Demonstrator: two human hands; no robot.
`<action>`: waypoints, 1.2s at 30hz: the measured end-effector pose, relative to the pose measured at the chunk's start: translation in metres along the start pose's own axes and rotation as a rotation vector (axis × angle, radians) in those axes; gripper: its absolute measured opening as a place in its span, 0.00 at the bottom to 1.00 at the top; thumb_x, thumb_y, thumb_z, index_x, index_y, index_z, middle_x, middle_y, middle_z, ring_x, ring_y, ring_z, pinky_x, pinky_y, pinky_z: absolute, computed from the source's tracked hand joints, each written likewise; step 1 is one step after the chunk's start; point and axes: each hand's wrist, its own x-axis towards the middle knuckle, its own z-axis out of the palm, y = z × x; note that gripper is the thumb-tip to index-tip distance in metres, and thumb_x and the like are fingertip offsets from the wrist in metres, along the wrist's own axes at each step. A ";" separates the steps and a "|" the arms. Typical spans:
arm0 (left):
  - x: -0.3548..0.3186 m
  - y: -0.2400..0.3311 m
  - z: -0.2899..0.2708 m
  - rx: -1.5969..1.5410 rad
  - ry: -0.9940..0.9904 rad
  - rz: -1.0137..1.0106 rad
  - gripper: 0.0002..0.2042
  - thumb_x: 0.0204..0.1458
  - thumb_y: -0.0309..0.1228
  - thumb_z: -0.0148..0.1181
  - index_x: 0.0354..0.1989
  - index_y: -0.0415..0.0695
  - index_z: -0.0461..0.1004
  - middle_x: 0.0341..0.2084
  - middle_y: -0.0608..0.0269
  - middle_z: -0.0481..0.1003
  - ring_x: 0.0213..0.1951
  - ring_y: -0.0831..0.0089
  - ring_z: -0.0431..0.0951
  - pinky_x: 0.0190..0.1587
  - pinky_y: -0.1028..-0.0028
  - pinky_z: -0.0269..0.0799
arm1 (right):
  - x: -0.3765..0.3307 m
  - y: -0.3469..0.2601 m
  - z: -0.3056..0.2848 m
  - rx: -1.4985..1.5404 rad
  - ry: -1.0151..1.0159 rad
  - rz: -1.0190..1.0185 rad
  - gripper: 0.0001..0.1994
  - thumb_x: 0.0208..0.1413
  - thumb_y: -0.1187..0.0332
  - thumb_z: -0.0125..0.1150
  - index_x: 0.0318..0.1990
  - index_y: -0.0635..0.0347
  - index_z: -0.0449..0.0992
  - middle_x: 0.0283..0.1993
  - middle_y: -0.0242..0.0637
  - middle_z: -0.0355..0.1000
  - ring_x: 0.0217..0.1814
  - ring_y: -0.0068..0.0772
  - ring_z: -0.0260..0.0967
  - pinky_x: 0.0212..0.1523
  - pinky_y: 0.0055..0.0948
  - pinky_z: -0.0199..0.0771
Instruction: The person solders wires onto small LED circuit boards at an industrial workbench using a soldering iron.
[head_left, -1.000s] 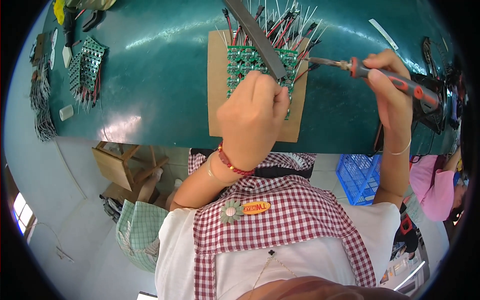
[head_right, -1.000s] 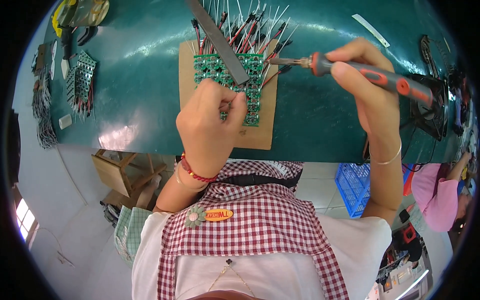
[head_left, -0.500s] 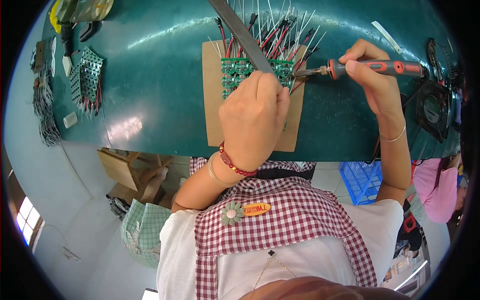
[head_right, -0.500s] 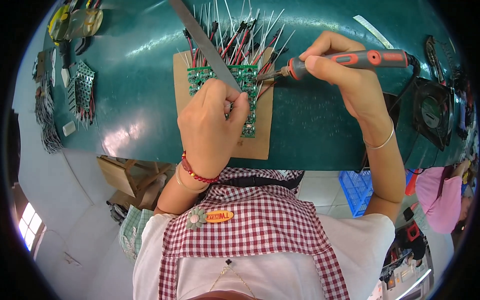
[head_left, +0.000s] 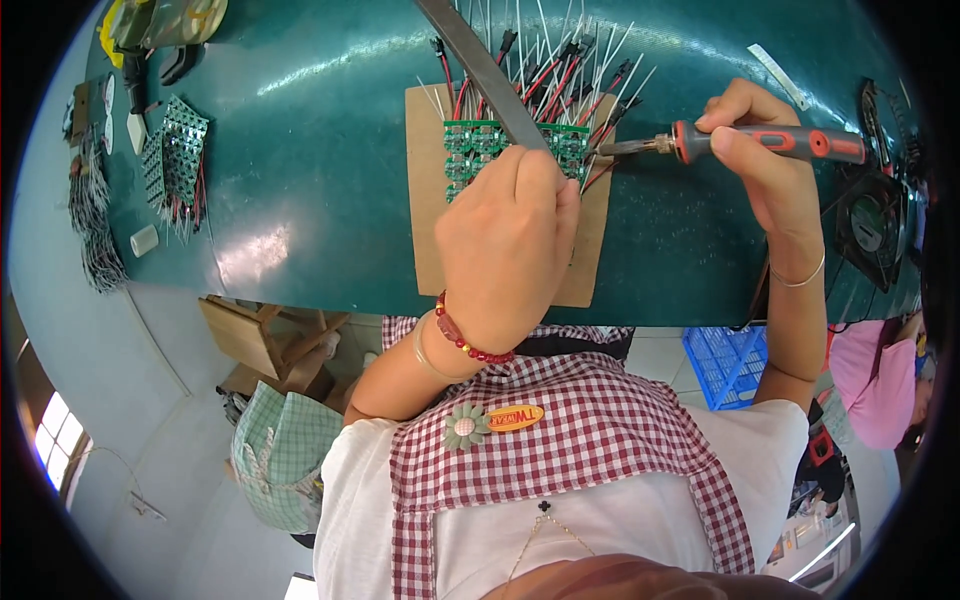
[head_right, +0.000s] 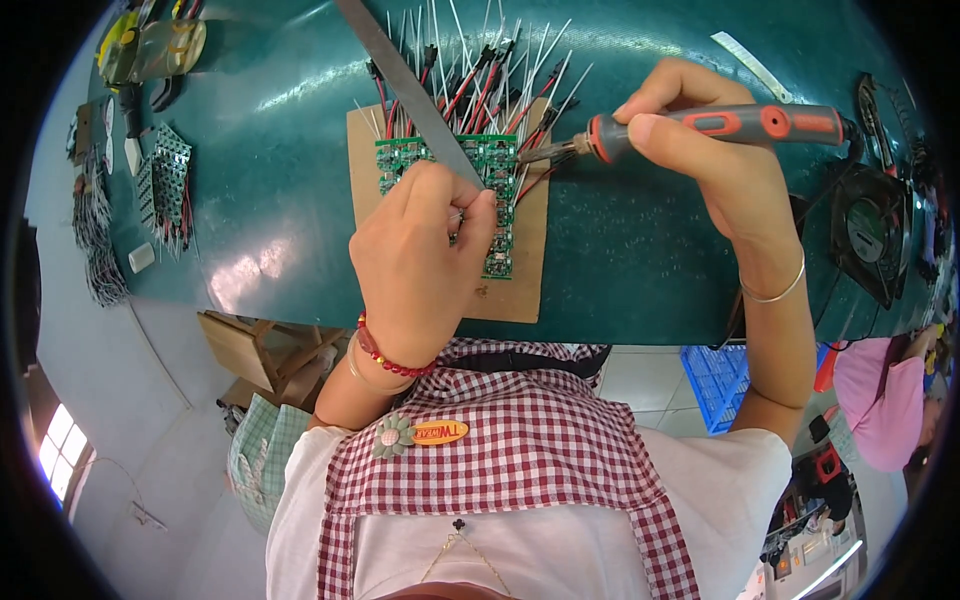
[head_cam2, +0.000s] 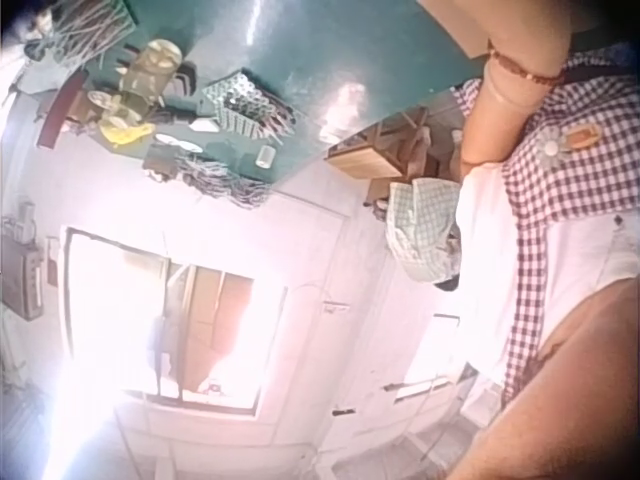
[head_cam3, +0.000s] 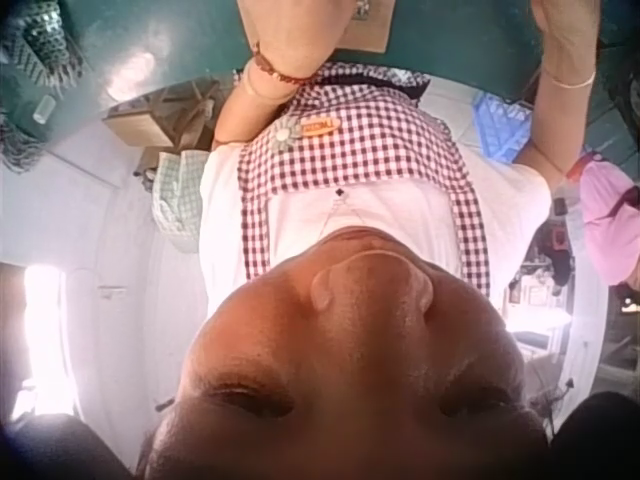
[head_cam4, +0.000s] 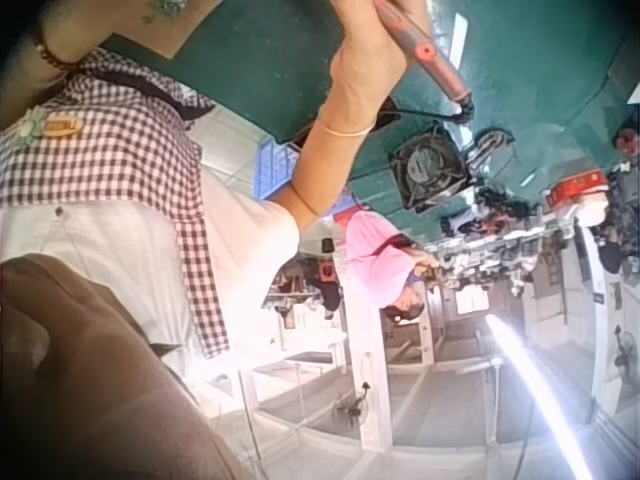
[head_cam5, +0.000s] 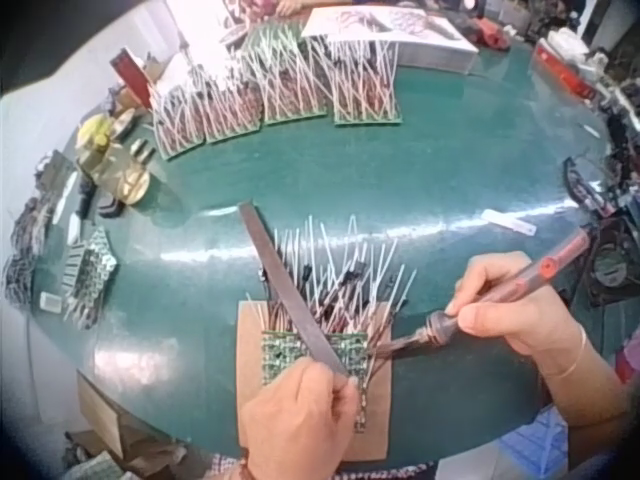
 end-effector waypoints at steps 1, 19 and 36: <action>0.000 0.000 0.000 -0.007 0.003 0.004 0.11 0.44 0.27 0.64 0.26 0.43 0.64 0.22 0.60 0.68 0.25 0.62 0.73 0.25 0.66 0.68 | 0.000 -0.001 -0.002 0.001 -0.007 0.004 0.06 0.51 0.68 0.63 0.32 0.61 0.76 0.34 0.31 0.73 0.38 0.19 0.68 0.41 0.20 0.64; 0.004 0.005 0.001 0.062 -0.026 0.022 0.11 0.44 0.29 0.65 0.26 0.43 0.67 0.24 0.61 0.69 0.25 0.64 0.74 0.25 0.66 0.69 | 0.000 0.007 0.009 0.021 0.052 -0.029 0.07 0.50 0.67 0.64 0.31 0.60 0.75 0.33 0.30 0.73 0.34 0.16 0.65 0.36 0.18 0.60; 0.008 -0.019 -0.027 -0.079 0.026 0.066 0.07 0.47 0.25 0.64 0.30 0.42 0.70 0.28 0.60 0.68 0.24 0.61 0.72 0.25 0.67 0.68 | -0.052 -0.002 0.054 -0.040 0.404 -0.039 0.07 0.52 0.74 0.64 0.38 0.65 0.75 0.28 0.28 0.71 0.24 0.12 0.65 0.24 0.13 0.62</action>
